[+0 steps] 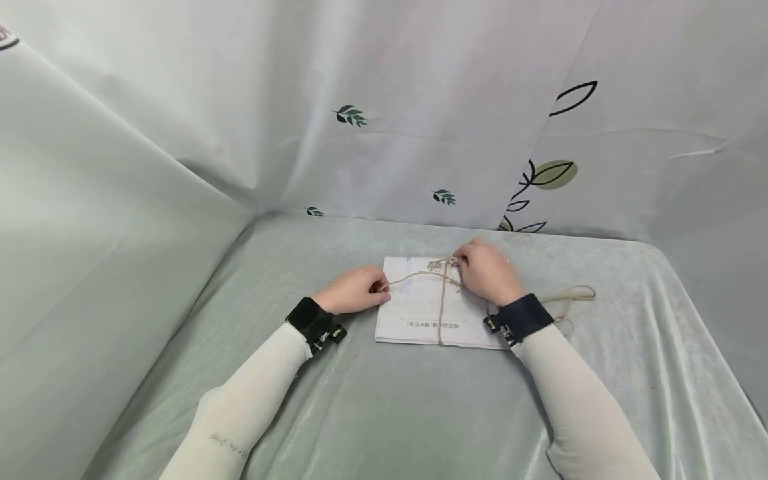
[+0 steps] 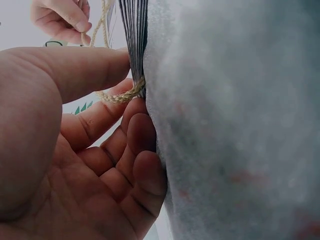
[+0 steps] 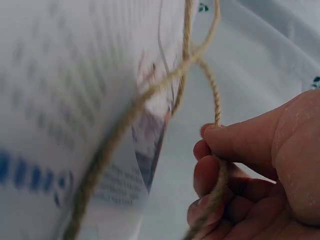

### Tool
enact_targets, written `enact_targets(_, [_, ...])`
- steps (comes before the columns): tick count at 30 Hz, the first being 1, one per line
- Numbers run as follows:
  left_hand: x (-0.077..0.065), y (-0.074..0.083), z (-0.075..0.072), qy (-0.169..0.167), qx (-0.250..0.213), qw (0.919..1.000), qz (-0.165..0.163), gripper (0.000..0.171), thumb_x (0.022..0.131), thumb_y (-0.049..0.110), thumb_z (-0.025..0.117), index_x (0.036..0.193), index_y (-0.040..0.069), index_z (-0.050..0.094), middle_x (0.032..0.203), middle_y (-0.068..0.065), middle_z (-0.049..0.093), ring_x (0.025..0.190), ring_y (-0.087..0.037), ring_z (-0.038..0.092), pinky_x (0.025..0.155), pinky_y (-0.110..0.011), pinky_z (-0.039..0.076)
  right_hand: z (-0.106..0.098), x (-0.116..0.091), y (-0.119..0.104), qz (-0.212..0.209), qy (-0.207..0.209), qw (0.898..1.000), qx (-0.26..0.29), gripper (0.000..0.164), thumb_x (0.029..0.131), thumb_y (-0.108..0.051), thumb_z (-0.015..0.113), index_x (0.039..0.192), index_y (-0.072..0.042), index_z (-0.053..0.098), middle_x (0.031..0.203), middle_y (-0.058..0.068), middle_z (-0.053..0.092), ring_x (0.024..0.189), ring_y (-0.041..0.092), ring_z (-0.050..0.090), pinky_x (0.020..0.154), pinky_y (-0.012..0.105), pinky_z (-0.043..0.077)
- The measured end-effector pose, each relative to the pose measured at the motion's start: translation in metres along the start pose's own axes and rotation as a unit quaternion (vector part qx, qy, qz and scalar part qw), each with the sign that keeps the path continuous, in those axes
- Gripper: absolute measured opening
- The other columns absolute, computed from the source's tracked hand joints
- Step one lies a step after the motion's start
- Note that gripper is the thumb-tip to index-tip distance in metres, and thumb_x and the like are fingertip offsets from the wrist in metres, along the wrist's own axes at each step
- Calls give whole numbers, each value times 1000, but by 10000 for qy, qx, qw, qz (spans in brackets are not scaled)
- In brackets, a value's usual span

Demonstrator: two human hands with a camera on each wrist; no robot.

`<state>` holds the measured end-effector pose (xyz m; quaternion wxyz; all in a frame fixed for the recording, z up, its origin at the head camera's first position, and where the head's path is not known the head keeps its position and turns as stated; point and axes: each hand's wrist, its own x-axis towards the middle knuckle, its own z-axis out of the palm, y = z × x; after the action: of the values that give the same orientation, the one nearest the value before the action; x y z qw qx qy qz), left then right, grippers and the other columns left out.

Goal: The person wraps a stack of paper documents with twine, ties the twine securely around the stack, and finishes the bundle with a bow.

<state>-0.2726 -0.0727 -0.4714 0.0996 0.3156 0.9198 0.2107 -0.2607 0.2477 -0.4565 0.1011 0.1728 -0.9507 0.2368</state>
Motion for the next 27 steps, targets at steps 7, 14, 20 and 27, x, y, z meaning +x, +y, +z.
enact_targets(7, [1, 5, -3, -34, -28, 10000, 2, 17, 110, 24, 72, 100, 13, 64, 92, -1, 58, 82, -16, 54, 79, -31, 42, 7, -6, -5, -384, 153, 9991, -19, 18, 107, -1, 67, 117, 2, 81, 108, 17, 72, 97, 35, 70, 86, 54, 56])
enact_targets(14, [-1, 9, -6, 33, 369, 9993, 64, 18, 110, 24, 72, 97, 15, 64, 92, -1, 59, 81, -16, 55, 75, -31, 44, 13, -8, -7, -611, 190, 9979, 27, 16, 107, -2, 70, 115, -4, 83, 103, 11, 71, 89, 28, 66, 81, 48, 54])
enact_targets(20, [-6, 16, -4, 309, 987, 9946, 102, 22, 108, 28, 77, 115, 11, 65, 101, -2, 56, 83, -17, 56, 71, -33, 48, 20, -12, -8, -549, -15, 9985, 59, 17, 108, -2, 70, 118, -4, 84, 103, 9, 70, 87, 25, 63, 79, 46, 53])
enact_targets(27, [-4, 24, -1, 689, 1199, 9885, 609, 24, 105, 31, 80, 112, 13, 67, 98, 3, 58, 78, -14, 56, 65, -31, 47, 23, -9, -6, -883, -262, 9957, 114, 23, 107, 4, 66, 123, -1, 80, 111, 13, 75, 106, 34, 70, 95, 54, 56])
